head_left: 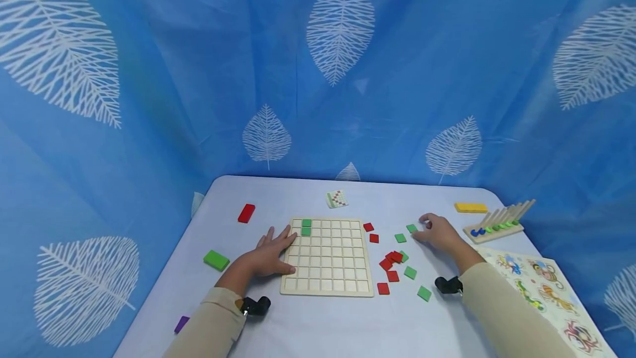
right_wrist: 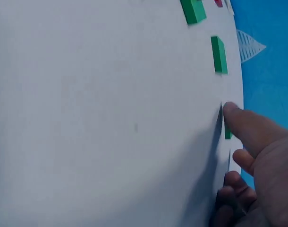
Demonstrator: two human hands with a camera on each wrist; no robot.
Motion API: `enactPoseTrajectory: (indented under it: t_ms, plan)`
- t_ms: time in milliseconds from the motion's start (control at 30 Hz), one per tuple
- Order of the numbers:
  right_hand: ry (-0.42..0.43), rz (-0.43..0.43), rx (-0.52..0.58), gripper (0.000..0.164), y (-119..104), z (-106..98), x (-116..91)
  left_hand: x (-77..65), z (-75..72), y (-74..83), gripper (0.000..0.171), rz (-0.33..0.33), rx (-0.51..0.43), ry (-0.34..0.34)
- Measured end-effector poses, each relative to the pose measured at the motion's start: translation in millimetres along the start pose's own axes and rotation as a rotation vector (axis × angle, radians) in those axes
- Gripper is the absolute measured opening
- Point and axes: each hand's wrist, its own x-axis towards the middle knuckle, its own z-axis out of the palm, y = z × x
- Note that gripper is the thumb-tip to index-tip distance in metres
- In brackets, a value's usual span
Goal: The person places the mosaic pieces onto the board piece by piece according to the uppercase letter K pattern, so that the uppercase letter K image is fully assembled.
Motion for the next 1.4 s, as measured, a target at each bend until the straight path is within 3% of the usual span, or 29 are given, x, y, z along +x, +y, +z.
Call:
enactPoseTrajectory:
  t_ms: [500, 700, 933, 1167, 1267, 1400]
  plan:
    - [0.062, 0.025, 0.055, 0.045, -12.7, 12.9, 1.9, 2.7, 3.3, -1.1, 0.099, 0.002, -0.01, 0.012]
    - [0.1, 0.009, 0.108, 0.024, -35.1, 21.5, -3.4, 2.5, 4.4, 0.3, 0.1, -0.01, -0.01, 0.014]
    - [0.132, 0.052, 0.079, 0.041, -39.7, 27.7, 4.4, -0.2, 7.6, -0.6, 0.099, -0.005, -0.002, 0.013]
    - [0.118, 0.002, 0.094, 0.033, -37.2, 28.4, 6.8, -1.9, 5.3, -0.9, 0.099, -0.015, -0.01, 0.021]
    - [0.127, -0.051, 0.086, 0.033, -59.3, 36.0, 0.8, -0.1, 5.5, -1.1, 0.099, -0.003, 0.003, 0.022]
    - [0.117, -0.203, 0.069, 0.033, -113.4, 64.6, -13.7, 2.9, 6.9, -1.4, 0.099, 0.001, 0.016, 0.015]
